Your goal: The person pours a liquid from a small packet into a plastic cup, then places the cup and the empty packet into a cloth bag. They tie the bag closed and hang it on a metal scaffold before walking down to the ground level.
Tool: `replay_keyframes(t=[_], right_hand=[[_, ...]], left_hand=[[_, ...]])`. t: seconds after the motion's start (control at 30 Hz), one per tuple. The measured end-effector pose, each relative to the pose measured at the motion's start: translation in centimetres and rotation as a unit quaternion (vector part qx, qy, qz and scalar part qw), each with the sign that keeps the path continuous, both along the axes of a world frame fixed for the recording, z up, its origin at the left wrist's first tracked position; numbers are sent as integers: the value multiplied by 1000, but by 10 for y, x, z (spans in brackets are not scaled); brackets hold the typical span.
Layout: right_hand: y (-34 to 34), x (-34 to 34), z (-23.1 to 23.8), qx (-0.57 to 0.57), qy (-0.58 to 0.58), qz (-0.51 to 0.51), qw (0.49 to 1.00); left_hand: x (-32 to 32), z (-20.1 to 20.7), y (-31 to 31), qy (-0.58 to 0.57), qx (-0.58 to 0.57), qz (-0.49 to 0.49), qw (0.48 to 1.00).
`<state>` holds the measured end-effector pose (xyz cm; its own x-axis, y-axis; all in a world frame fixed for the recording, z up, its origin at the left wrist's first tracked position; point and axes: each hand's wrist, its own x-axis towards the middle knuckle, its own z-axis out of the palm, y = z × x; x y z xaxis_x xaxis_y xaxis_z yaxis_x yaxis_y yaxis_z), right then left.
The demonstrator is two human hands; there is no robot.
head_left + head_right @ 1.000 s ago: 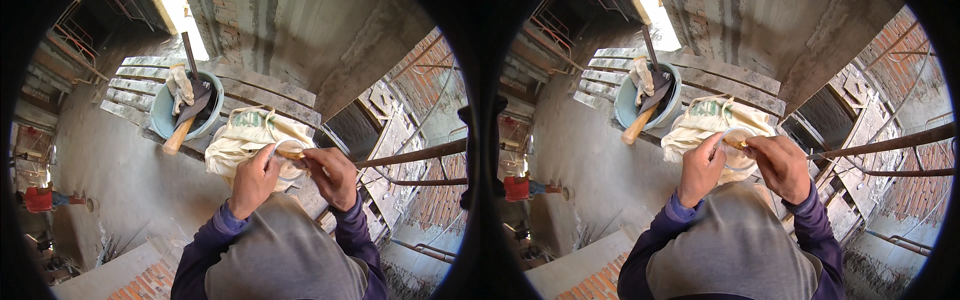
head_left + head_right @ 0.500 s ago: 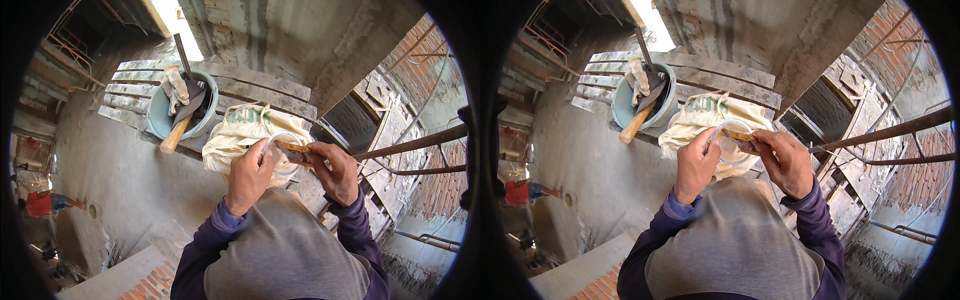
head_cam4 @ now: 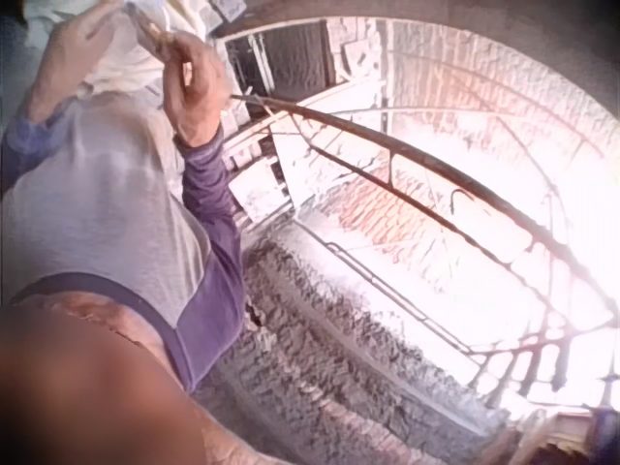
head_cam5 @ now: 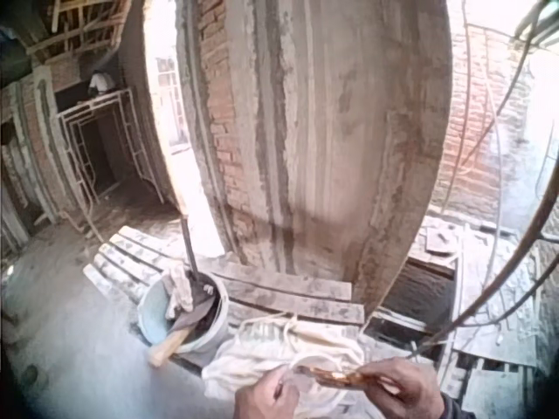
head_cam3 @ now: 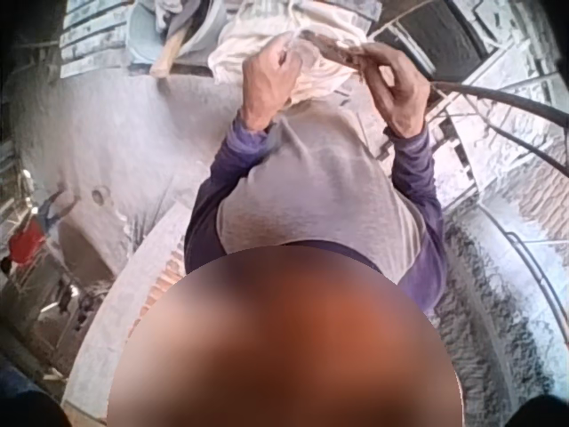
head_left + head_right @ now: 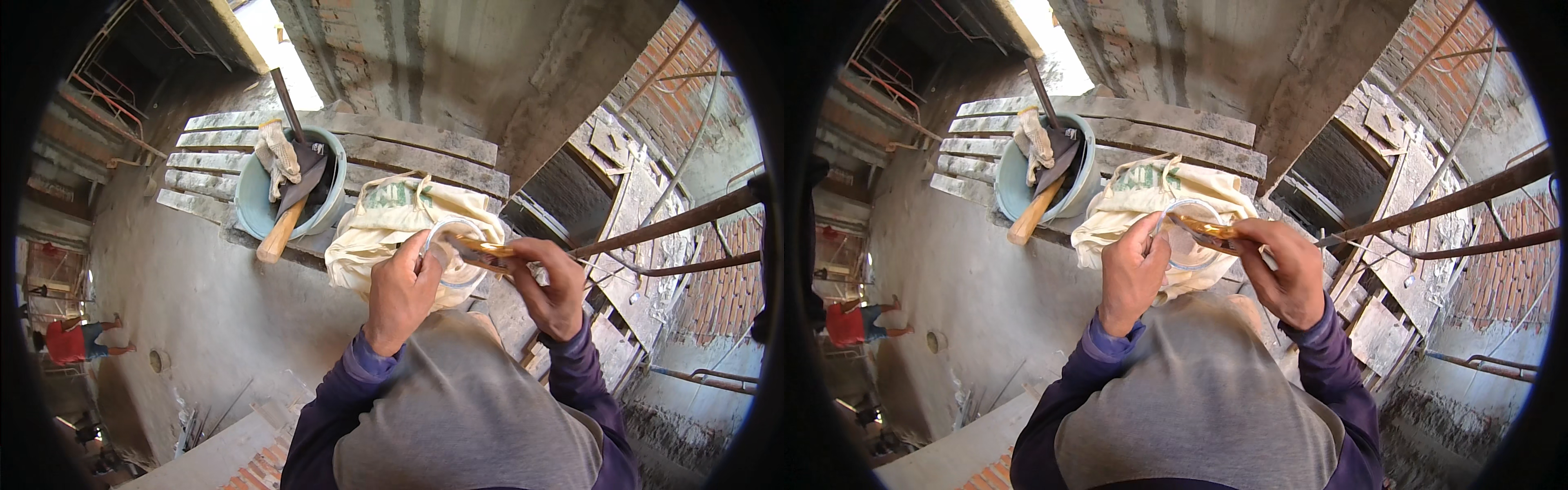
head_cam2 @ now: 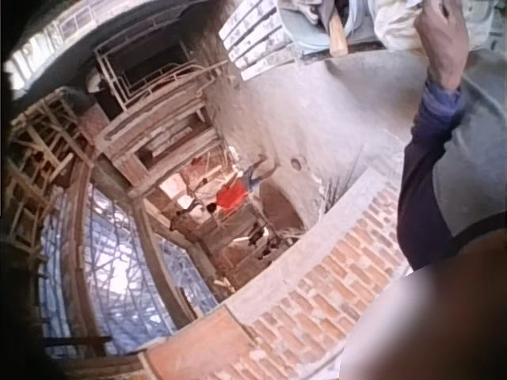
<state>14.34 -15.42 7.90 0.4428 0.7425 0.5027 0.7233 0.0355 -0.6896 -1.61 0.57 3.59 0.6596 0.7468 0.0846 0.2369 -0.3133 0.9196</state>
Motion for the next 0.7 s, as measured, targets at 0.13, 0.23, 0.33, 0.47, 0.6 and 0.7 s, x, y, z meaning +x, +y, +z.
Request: replay_keyframes(t=[0.13,0.23,0.33,0.47,0.6,0.7], right_hand=[[1,2,-1,-25,-7,8,1000],[1,3,0,-6,-24,16,1000],[0,2,2,42,-10,12,999],[3,1,3,-14,-18,24,999],[4,-1,3,-25,-12,22,999],[3,-1,4,2,-17,15,1000]], left_hand=[[0,0,1,6,-12,6,1000],[0,-1,2,6,-6,6,1000],[-1,-1,2,10,-12,8,1000],[-4,-3,3,1,-6,6,1000],[-7,-2,3,23,-2,8,1000],[-9,0,2,19,12,9,1000]])
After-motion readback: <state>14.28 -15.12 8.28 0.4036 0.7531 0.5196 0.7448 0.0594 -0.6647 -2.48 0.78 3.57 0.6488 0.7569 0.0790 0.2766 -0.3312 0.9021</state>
